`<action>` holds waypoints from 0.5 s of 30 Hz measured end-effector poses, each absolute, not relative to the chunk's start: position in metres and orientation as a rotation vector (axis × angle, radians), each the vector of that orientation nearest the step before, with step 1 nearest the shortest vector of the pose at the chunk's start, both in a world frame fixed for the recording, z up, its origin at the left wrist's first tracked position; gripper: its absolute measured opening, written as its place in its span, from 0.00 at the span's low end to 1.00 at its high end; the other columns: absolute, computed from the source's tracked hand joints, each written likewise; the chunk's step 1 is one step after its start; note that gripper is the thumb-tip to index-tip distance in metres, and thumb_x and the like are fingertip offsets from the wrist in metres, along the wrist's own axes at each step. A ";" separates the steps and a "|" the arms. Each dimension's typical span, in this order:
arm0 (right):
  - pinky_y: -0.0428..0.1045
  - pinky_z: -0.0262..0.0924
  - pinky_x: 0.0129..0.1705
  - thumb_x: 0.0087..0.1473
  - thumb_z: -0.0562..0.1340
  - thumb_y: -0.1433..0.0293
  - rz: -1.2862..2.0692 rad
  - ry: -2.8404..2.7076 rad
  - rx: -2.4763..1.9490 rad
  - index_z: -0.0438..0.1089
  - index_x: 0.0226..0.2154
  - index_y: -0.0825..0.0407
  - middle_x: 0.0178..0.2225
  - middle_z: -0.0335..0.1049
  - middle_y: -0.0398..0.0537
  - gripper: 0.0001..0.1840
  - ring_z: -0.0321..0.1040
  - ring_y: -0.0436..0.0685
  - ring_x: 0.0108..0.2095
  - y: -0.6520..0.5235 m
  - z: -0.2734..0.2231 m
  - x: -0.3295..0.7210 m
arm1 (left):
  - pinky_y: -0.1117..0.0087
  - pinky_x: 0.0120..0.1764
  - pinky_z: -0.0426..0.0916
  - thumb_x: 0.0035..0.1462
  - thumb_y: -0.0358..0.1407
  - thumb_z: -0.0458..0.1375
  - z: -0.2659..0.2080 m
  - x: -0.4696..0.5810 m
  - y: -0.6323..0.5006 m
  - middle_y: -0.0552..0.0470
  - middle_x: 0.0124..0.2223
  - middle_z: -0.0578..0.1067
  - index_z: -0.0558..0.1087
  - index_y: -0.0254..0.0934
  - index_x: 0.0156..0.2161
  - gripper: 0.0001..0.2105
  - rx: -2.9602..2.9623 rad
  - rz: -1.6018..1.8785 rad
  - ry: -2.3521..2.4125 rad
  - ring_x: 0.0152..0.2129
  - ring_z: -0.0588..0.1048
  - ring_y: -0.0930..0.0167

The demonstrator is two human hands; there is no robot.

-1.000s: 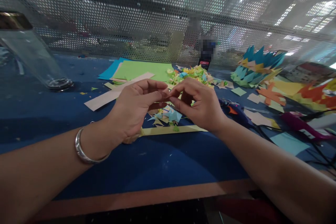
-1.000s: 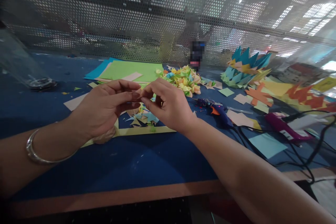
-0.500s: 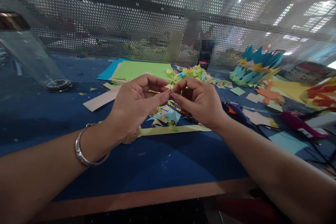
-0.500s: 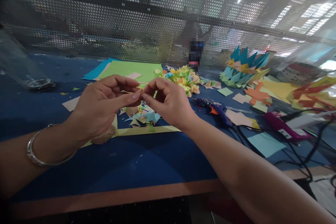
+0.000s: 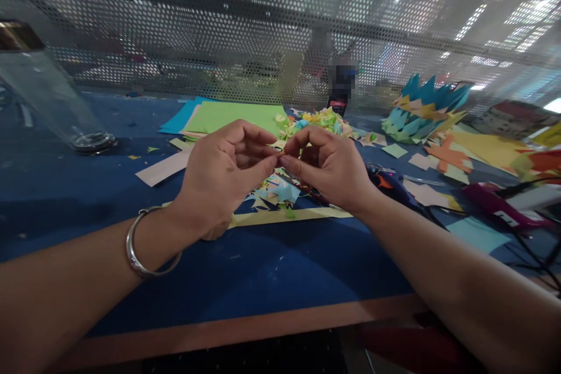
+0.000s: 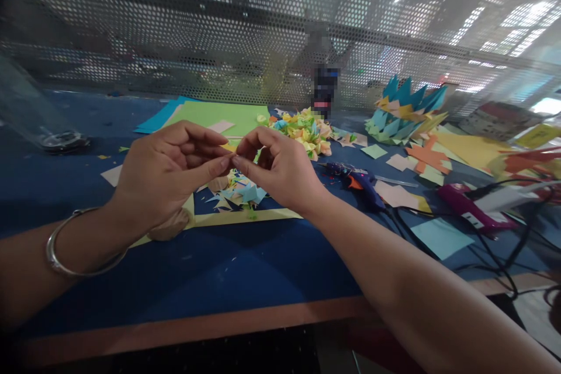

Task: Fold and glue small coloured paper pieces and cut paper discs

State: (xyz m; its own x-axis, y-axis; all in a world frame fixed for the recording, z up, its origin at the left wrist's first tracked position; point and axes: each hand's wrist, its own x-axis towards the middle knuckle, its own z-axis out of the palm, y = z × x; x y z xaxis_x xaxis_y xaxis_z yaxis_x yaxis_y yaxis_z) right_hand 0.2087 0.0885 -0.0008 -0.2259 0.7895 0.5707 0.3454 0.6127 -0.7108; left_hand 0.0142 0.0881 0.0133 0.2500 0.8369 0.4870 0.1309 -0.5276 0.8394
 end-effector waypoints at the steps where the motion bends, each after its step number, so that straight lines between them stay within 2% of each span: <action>1: 0.45 0.53 0.20 0.53 0.72 0.65 0.541 -1.820 -0.918 0.70 0.35 0.52 0.27 0.67 0.38 0.12 0.59 0.45 0.19 0.089 -0.001 0.209 | 0.73 0.36 0.80 0.53 0.28 0.68 0.014 0.014 0.088 0.52 0.35 0.82 0.77 0.34 0.42 0.10 1.870 1.323 0.892 0.33 0.82 0.70; 5: 0.44 0.54 0.21 0.53 0.71 0.68 0.494 -1.843 -0.918 0.71 0.35 0.52 0.28 0.68 0.39 0.10 0.59 0.44 0.19 0.087 0.001 0.209 | 0.72 0.36 0.80 0.51 0.26 0.68 0.016 0.015 0.086 0.53 0.33 0.81 0.77 0.35 0.41 0.11 1.953 1.340 0.924 0.31 0.82 0.71; 9: 0.45 0.56 0.23 0.55 0.69 0.70 0.509 -1.870 -0.938 0.71 0.33 0.53 0.30 0.70 0.42 0.06 0.62 0.46 0.23 0.084 0.003 0.208 | 0.68 0.38 0.80 0.55 0.33 0.67 0.015 0.014 0.086 0.51 0.35 0.81 0.77 0.38 0.41 0.08 1.924 1.269 0.935 0.33 0.82 0.68; 15: 0.46 0.57 0.21 0.54 0.71 0.62 0.659 -1.837 -0.952 0.71 0.33 0.51 0.25 0.69 0.40 0.12 0.63 0.47 0.20 0.086 0.003 0.210 | 0.65 0.39 0.79 0.53 0.33 0.68 0.009 0.012 0.094 0.50 0.36 0.81 0.76 0.40 0.45 0.14 1.759 1.169 0.849 0.35 0.82 0.65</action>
State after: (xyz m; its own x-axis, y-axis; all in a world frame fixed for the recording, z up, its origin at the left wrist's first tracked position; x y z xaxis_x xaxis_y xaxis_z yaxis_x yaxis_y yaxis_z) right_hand 0.2098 0.0861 0.0033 -0.2639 0.8309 0.4899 0.3301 0.5550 -0.7635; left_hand 0.0122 0.0941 0.0093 0.3364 0.8659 0.3702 0.0842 -0.4192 0.9040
